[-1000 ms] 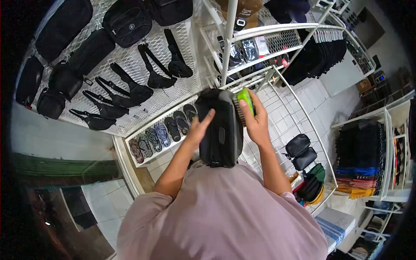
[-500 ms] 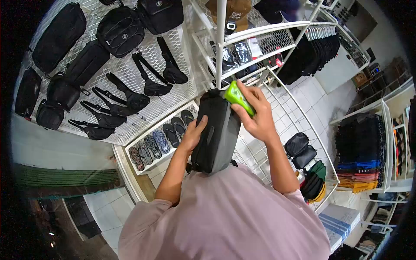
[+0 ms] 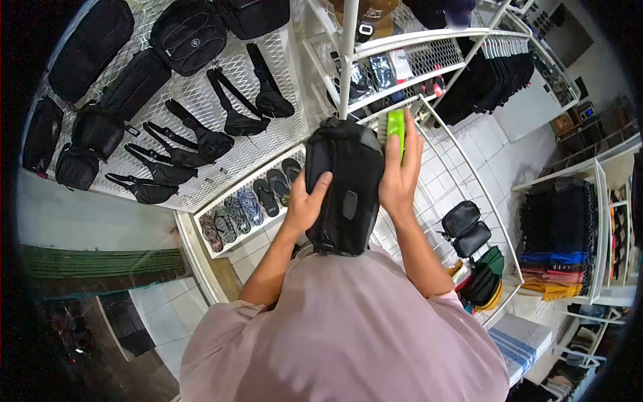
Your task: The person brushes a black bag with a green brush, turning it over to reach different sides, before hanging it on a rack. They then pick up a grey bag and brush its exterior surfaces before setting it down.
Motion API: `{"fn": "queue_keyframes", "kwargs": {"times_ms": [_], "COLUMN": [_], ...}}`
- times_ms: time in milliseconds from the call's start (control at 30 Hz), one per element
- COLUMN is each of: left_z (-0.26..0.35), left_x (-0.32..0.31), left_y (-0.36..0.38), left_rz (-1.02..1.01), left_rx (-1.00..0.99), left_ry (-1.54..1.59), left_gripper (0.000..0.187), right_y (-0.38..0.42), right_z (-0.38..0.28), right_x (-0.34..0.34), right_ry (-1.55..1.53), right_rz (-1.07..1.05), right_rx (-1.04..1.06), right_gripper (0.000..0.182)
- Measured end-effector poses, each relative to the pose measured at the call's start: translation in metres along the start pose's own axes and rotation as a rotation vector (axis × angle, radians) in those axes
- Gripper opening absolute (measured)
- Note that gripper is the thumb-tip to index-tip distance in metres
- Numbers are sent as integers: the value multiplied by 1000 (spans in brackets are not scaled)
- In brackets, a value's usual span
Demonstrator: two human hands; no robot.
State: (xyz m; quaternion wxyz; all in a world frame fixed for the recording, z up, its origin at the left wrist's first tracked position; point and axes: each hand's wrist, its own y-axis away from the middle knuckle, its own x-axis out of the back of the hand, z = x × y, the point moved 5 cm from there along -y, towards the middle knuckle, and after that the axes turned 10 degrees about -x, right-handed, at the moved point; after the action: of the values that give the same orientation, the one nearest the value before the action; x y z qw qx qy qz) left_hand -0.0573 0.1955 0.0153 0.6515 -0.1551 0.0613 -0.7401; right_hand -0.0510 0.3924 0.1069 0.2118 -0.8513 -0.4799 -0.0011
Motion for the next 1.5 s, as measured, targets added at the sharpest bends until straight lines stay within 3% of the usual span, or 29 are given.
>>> {"fn": "queue_keyframes", "kwargs": {"times_ms": [133,200,267,400,467,600,667,867,1000,1067,1100,1200,1233,1333,1400,1500], "left_z": [-19,-25,-20,-5,-5,-7,-19,-3,-18,-22,-22,-16,-13,-7,-18,-20], "left_x": [-3,3,5,-18,-24,-5,0,-37,-14,-6,-7,-17,-17,-9,9,3], "left_y": [0,-7,-9,-1,-3,-14,-12,2,-5,-6,-2,4,3,-7,-7,0], "left_rz": [83,224,157,-21,-32,140,113,-98,11,-29,-27,-33,-32,65,123,36], "left_rx": [84,118,110,36,-6,164,225,256,334,252,256,208,164,83,259,241], "left_ry": [192,283,229,79,208,388,417,559,560,400,418,506,470,439,336,475], "left_gripper": [47,46,45,46,47,45,44,52,52,51,51,49,49,47,46,52], "right_y": [17,50,56,-8,-14,54,62,-20,36,54,46,4,-2,34,70,46], "right_z": [7,11,6,10,12,6,-4,-8,-18,-23,-27,-11,-11,-24,-20,-20], "right_x": [-3,-7,-6,5,5,1,2,11,6,2,4,4,4,0,-5,1], "right_ry": [88,49,39,66,60,110,89,85,110,104,151,68,87,93,51,151], "right_rz": [-93,-172,-168,3,-18,-175,-158,19,-99,-173,-153,12,14,-85,-216,-159], "right_rx": [0,-43,-17,-41,-28,1,70,82,200,195,261,146,56,156,156,221], "right_gripper": [54,56,56,48,49,55,55,54,61,63,64,60,59,62,67,62]}}
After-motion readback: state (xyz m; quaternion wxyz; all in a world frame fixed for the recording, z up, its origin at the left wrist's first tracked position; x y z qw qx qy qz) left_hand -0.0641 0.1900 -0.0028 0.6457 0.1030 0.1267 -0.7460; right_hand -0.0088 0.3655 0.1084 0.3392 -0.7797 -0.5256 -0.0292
